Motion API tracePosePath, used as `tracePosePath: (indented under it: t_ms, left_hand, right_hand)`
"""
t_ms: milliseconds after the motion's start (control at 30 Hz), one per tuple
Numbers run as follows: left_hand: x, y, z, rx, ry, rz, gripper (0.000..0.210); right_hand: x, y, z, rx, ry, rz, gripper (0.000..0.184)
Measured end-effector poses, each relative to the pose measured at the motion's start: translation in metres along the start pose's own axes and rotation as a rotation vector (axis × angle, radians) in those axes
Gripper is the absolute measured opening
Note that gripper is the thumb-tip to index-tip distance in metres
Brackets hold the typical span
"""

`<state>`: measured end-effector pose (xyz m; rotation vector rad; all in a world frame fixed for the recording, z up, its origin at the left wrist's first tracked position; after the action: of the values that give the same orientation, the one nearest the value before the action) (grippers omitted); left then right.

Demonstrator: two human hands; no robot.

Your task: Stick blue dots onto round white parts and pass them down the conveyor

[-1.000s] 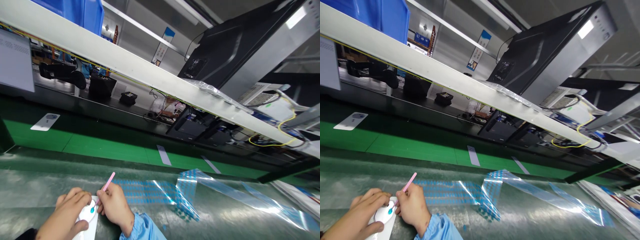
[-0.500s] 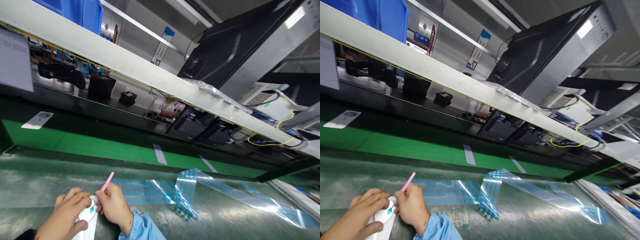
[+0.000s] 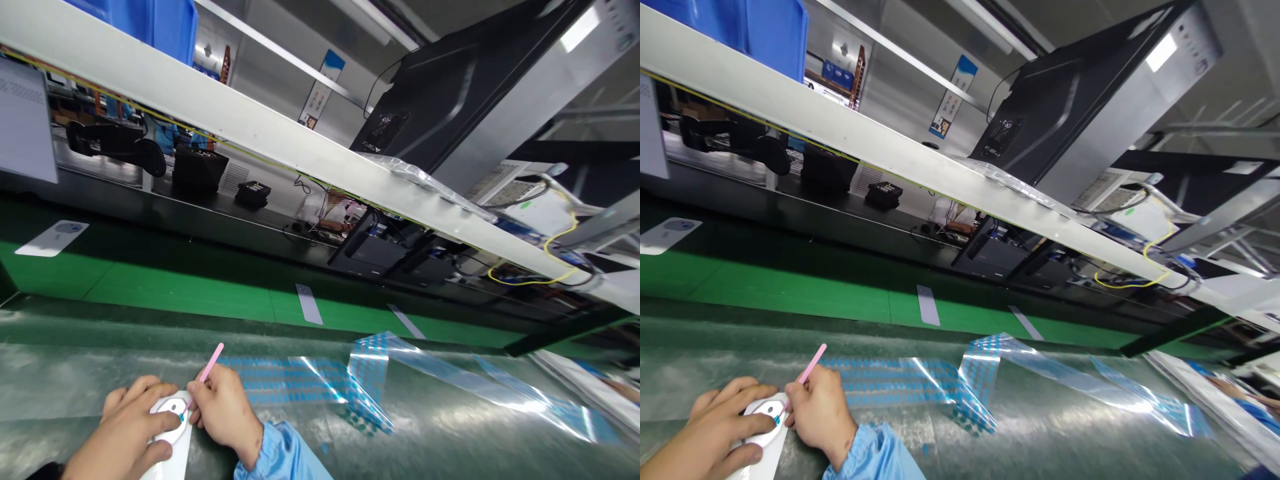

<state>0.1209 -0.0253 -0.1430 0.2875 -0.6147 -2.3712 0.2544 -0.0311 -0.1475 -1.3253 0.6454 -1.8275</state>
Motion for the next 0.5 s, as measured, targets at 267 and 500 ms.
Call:
tracePosePath:
  t_ms: [267, 500]
  left_hand:
    - [0.0, 0.002, 0.004, -0.009, 0.02, -0.002, 0.023]
    - [0.003, -0.006, -0.002, -0.038, -0.008, 0.009, 0.025]
  right_hand:
    - [-0.002, 0.002, 0.0, 0.005, 0.008, 0.044, 0.017]
    - [-0.003, 0.002, 0.003, -0.051, 0.008, -0.027, 0.017]
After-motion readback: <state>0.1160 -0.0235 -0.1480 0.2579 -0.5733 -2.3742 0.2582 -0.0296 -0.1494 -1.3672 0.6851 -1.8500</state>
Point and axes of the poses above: each hand's wrist, its own x-axis away from the middle knuckle, its own z-axis out of the back of the hand, y = z × x, the point moved 7 cm from there along -x, towards the middle knuckle, and after that the axes turned 13 degrees about -z, right-handed, at the moved point
